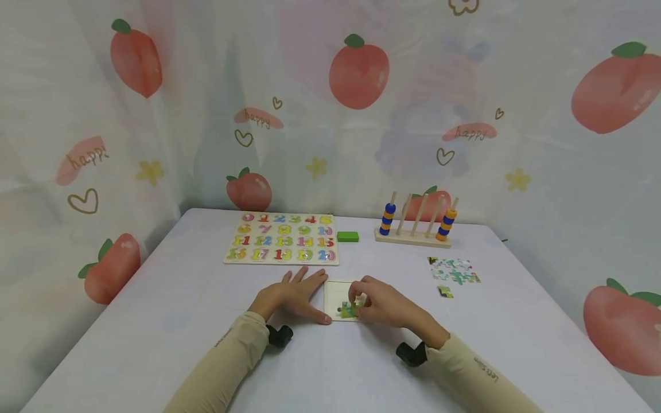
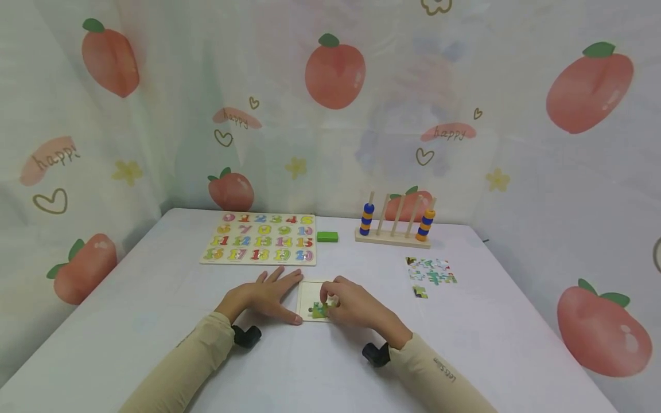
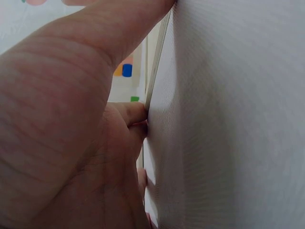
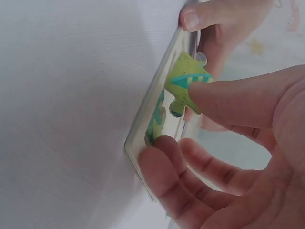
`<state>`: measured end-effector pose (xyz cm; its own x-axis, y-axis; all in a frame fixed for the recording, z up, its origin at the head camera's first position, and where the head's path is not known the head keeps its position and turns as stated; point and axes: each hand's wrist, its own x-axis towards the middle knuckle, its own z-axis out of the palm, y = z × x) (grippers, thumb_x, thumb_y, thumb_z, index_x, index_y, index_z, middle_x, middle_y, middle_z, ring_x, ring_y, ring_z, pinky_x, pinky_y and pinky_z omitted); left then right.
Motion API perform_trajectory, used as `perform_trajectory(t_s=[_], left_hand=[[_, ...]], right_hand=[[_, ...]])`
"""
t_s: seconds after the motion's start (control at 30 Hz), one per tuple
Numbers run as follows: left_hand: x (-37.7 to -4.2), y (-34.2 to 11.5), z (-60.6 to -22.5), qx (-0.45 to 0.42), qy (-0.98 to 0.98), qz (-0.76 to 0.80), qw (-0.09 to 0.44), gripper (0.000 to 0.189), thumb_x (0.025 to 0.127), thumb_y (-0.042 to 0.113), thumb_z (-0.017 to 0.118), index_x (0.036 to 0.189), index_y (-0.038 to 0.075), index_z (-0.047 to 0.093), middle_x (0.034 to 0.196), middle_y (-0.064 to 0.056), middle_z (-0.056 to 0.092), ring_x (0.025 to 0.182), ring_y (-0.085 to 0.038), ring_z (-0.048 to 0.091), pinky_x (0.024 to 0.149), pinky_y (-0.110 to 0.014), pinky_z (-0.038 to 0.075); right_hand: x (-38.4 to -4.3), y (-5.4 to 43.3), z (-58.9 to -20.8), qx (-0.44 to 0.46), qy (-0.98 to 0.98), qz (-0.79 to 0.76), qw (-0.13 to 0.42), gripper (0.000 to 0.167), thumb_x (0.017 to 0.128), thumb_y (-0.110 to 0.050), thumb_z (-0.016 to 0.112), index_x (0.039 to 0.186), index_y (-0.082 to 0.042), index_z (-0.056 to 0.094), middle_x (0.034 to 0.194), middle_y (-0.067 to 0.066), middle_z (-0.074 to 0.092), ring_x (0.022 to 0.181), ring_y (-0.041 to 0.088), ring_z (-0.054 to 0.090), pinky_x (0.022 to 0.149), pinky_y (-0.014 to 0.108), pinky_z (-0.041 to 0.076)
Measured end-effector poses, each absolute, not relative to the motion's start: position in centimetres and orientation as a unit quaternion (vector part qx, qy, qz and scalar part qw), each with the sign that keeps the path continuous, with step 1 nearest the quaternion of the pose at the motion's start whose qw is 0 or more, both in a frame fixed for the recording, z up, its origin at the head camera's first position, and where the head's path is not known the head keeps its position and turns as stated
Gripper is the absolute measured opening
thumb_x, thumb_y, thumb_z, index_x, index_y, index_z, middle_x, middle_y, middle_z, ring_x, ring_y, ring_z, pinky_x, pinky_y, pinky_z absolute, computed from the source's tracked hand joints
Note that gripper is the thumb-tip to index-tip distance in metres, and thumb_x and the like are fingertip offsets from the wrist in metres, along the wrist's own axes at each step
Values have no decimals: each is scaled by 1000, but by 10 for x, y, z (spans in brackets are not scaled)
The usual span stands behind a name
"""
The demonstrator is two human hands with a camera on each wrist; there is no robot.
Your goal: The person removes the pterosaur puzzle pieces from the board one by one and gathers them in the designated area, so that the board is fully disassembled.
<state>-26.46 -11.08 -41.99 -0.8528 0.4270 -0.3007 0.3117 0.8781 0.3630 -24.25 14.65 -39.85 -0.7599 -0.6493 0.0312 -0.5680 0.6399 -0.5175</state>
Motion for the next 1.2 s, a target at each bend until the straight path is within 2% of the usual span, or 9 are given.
perform_trajectory(t_s=[0.13, 0.33, 0.57, 0.93, 1.2], left_hand=[[-264, -111, -419, 196, 951, 149, 189, 112, 86, 70, 78, 172, 21, 25, 180, 4, 14, 165, -29, 0, 130, -59, 1], [-264, -111, -421, 197, 950, 153, 190, 112, 86, 70, 78, 172, 21, 26, 179, 4, 14, 165, -29, -1, 130, -59, 1], [-263, -111, -420, 194, 951, 149, 188, 111, 87, 70, 77, 172, 21, 26, 179, 4, 15, 165, -29, 0, 130, -59, 2], [-264, -111, -418, 196, 949, 149, 194, 112, 86, 70, 77, 172, 20, 25, 180, 4, 14, 165, -29, -1, 130, -57, 0], [-264, -111, -421, 196, 950, 153, 186, 112, 86, 68, 79, 172, 21, 26, 179, 4, 15, 165, -29, 0, 130, -59, 1]], right_hand=[[-243, 147, -401, -351, 889, -286, 72, 14, 94, -3, 74, 102, -12, 68, 104, 2, 62, 83, 14, 57, 74, 30, 53], [-243, 147, -410, -356, 872, -329, 62, 14, 95, 3, 73, 97, -10, 67, 91, -6, 64, 80, 12, 57, 69, 27, 52], [-239, 146, -410, -341, 870, -353, 40, 13, 98, 1, 70, 98, -12, 67, 86, -6, 64, 78, 12, 57, 66, 26, 50], [-245, 164, -401, -302, 875, -378, 7, 4, 102, -3, 69, 104, -6, 71, 92, -3, 67, 82, 17, 58, 69, 27, 53], [-249, 176, -396, -259, 878, -403, -5, 4, 102, -3, 70, 106, -4, 71, 93, 0, 68, 80, 20, 59, 65, 27, 53]])
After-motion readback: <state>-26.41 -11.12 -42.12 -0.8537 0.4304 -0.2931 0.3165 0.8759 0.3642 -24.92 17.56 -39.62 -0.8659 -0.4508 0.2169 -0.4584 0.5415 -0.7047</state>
